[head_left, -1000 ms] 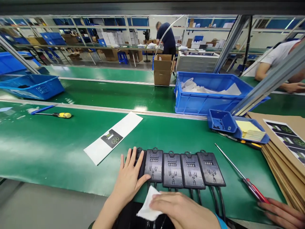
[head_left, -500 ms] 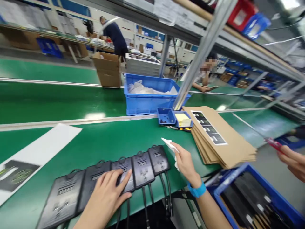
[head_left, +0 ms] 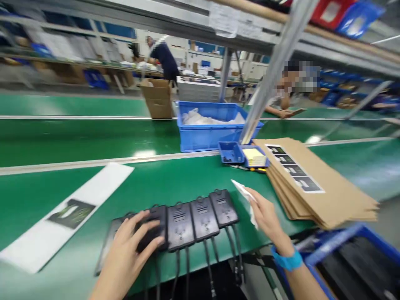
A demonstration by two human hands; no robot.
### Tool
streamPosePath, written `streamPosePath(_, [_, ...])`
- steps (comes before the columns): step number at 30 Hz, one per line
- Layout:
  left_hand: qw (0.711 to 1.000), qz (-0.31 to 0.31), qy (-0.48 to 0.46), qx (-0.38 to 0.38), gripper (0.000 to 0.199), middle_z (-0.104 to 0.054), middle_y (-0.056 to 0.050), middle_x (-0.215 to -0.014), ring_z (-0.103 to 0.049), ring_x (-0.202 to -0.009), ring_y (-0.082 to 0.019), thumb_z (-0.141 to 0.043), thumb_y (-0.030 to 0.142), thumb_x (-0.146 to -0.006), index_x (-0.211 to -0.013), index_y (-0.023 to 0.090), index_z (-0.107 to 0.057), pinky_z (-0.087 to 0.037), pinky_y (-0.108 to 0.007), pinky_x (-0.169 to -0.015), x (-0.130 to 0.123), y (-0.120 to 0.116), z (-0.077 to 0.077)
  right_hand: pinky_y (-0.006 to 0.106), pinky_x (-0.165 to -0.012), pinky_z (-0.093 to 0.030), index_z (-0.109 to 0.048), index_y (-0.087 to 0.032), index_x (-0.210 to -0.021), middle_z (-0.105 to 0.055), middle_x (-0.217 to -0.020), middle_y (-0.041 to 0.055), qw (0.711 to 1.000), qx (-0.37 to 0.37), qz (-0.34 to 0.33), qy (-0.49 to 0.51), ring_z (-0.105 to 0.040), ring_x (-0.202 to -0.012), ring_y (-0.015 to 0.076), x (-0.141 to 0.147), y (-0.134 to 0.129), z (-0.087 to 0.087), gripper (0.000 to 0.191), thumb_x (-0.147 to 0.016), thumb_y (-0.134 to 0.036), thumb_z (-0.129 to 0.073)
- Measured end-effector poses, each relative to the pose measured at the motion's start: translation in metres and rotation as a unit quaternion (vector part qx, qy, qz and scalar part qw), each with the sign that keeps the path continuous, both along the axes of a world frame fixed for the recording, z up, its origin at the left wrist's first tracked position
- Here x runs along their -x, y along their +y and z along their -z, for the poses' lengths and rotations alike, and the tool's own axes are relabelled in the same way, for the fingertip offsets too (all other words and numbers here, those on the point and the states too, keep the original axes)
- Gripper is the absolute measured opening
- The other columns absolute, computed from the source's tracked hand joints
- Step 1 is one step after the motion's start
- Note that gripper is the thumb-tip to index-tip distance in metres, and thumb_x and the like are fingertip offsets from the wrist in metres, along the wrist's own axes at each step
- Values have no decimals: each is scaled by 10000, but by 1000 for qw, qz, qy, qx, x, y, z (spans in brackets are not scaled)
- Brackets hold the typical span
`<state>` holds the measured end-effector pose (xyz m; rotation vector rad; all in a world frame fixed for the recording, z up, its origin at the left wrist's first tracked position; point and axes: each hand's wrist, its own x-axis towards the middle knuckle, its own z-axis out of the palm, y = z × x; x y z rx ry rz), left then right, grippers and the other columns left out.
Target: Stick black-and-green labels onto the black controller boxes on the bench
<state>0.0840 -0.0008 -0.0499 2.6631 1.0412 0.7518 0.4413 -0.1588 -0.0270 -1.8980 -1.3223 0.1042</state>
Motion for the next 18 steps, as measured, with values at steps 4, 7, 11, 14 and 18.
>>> streamPosePath(4, [988, -124, 94, 11, 779, -273, -272, -1533, -277, -1400, -475, -461, 641, -883, -1500, 196, -297, -362, -692, -1006, 48, 6, 12, 483, -1114, -398, -529, -186, -1379, -518, -1434, 105, 994, 76, -77, -29, -430, -1360, 268, 24, 11, 35, 446, -983, -299, -358])
streamPosePath(7, [987, -95, 120, 55, 1005, -2, -272, -1586, -194, -1418, -487, -596, 629, -813, -1547, 221, -43, -381, -650, -1019, 61, -2, 32, 585, -1145, -291, -483, -88, -1412, -387, -1506, 175, 982, 124, -92, -106, -273, -1425, 309, 73, 24, 57, 519, -922, -116, -316])
streamPosePath(11, [985, -119, 118, 41, 1035, 111, -259, -1580, -103, -1426, -503, -608, 630, -809, -1546, 201, -22, -317, -673, -1058, 50, -11, 39, 498, -1147, -339, -420, -116, -1458, -365, -1519, 136, 941, 163, -280, -98, -309, -1418, 252, 160, 34, 40, 744, -746, 65, -304])
streamPosePath(14, [982, -128, 122, 66, 761, 64, -226, -1600, -107, -1445, -448, -422, 527, -954, -1546, 240, -39, -311, -649, -1079, 47, -12, 32, 287, -1109, -415, -533, -230, -1384, -563, -1396, 19, 853, 151, -499, 1, -512, -1296, 161, 193, 33, 3, 666, -780, 20, -409])
streamPosePath(18, [981, -123, 142, 59, 687, -36, -220, -1606, -138, -1450, -432, -354, 530, -977, -1546, 245, -94, -325, -638, -1078, 51, -11, 26, 320, -1097, -445, -556, -248, -1352, -607, -1350, -5, 916, 75, -394, 27, -560, -1250, 162, 151, 26, -32, 581, -865, -8, -349])
